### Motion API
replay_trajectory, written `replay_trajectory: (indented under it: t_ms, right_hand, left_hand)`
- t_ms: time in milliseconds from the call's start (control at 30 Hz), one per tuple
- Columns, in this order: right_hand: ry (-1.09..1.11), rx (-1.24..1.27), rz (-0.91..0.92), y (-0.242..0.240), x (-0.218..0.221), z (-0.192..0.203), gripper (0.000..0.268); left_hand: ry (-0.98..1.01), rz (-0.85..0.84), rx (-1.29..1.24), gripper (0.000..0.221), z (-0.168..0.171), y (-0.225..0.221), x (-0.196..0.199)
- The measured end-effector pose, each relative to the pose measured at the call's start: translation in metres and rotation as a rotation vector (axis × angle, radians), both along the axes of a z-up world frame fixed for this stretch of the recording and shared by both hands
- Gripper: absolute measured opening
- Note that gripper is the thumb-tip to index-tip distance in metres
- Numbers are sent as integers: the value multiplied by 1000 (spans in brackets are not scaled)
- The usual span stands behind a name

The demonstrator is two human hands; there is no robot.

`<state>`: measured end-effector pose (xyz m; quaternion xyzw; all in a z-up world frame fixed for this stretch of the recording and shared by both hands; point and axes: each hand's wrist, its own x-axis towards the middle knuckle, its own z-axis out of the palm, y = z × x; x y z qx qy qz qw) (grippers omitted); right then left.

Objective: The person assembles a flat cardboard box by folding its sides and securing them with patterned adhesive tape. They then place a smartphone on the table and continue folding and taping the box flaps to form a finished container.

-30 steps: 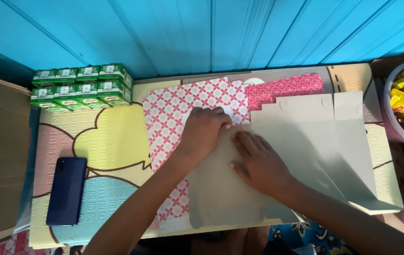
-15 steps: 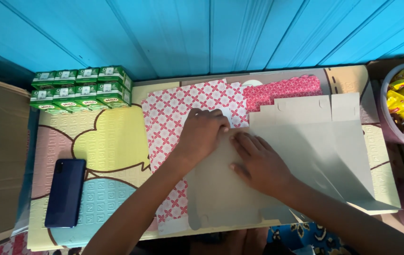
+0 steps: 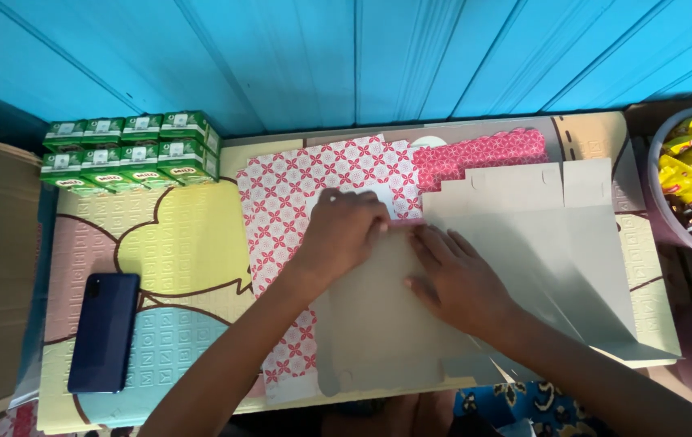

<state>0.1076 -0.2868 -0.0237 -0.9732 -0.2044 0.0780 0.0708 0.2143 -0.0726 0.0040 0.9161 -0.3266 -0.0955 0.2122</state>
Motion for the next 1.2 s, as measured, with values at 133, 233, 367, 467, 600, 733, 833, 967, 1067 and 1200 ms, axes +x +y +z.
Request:
replay_trajectory:
  t_ms: [133,233,367,467,600,733,833,967,1067,1200]
  right_hand:
    - [-56,25,11,0,1,0,65]
    - [-110,59,18,1,0,1,63]
    - [-252,105,38,-12,7,-17,48]
    - [-526,150,77,-13,26,-7,33]
    - [-536,136,164,-17,59,-5,32]
    - [-546,147,279,-32,68,-36,12]
    - [-467,189,243,-14,56,-14,8]
    - [-479,216,200,-13,67,-11,9]
    - [-452,229,147,-7,71,-5,8]
    - [-439,128,156,-9,73,-17,8]
  left_hand:
    - [-36,-26,11,6,0,0,-1]
    - [60,-57,1,9,15,3,-9]
    - [-30,-40,-151,18,7,27,-10]
    - [-34,27,-199,36,-3,50,-11]
    - [-63,59,-242,33,-14,67,-11]
    - [-80,55,-402,16,-32,73,-8]
    - [-202,54,-438,8,-56,80,-6]
    - [-178,104,-510,12,-45,77,-11]
    - [-139,117,-493,12,-46,79,-10]
    - [-141,101,-538,15,-52,80,-8]
